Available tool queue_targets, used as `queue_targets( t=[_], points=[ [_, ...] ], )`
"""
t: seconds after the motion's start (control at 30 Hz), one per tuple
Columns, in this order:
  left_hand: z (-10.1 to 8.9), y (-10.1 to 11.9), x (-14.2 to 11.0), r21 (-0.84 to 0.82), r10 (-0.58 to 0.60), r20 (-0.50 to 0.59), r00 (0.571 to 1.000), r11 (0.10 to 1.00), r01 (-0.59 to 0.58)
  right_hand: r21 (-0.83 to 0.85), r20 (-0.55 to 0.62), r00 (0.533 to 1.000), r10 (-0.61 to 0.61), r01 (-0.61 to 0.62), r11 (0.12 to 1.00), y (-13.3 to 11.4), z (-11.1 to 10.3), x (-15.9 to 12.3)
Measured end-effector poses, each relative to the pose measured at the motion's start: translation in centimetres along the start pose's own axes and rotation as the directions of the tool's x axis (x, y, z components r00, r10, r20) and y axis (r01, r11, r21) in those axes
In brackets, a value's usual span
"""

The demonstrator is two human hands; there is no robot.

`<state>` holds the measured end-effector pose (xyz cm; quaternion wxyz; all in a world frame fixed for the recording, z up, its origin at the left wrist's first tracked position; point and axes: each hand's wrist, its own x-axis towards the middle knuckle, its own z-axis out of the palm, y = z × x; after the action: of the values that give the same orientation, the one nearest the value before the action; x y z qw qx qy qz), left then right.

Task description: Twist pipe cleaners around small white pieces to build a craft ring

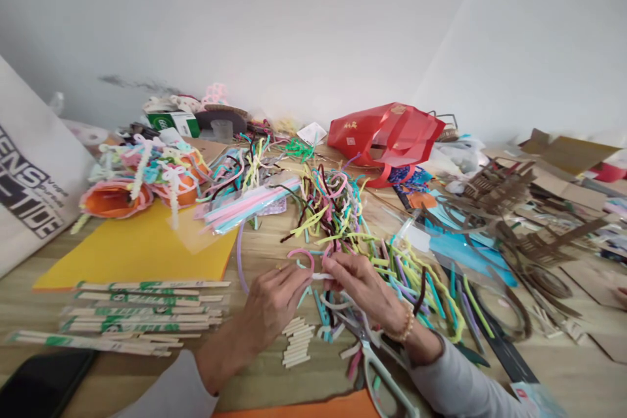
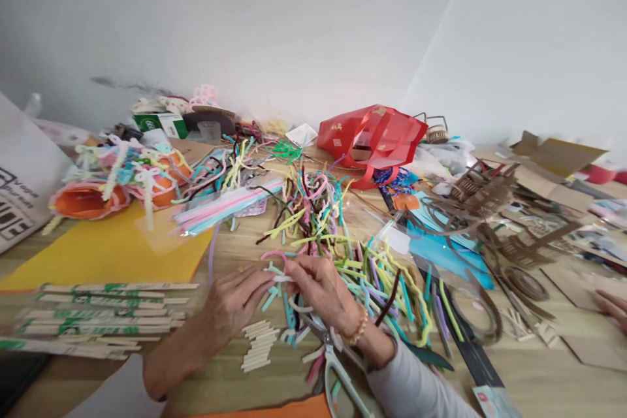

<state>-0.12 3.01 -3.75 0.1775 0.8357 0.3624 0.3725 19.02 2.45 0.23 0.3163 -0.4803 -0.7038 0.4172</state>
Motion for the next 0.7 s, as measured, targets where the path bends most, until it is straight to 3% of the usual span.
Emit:
queue_targets(
  t=[0.1,0.17,0.43,0.7],
  points=[
    [-0.1,-0.1,-0.2,0.0,0.039,-0.044,0.998,0.999,-0.039,0.293,0.147,0.975,0.167,-0.204,0.934,-0.1,0.2,0.3],
    [-0.1,-0.2,-0.4,-0.015,0.056,-0.059,0.997,0.998,-0.057,0.399,0.213,0.956,0.202,-0.274,0.875,-0.3,0.5,0.2],
    [-0.1,-0.3,-0.4,0.029,0.085,-0.054,0.995,0.996,-0.083,0.525,0.173,0.96,0.222,-0.281,0.803,0.2,1.6,0.1],
    [0.0,-0.3,-0.5,0.062,0.102,-0.055,0.993,0.993,-0.099,0.545,0.136,0.962,0.236,-0.271,0.794,0.5,1.9,0.2]
  ],
)
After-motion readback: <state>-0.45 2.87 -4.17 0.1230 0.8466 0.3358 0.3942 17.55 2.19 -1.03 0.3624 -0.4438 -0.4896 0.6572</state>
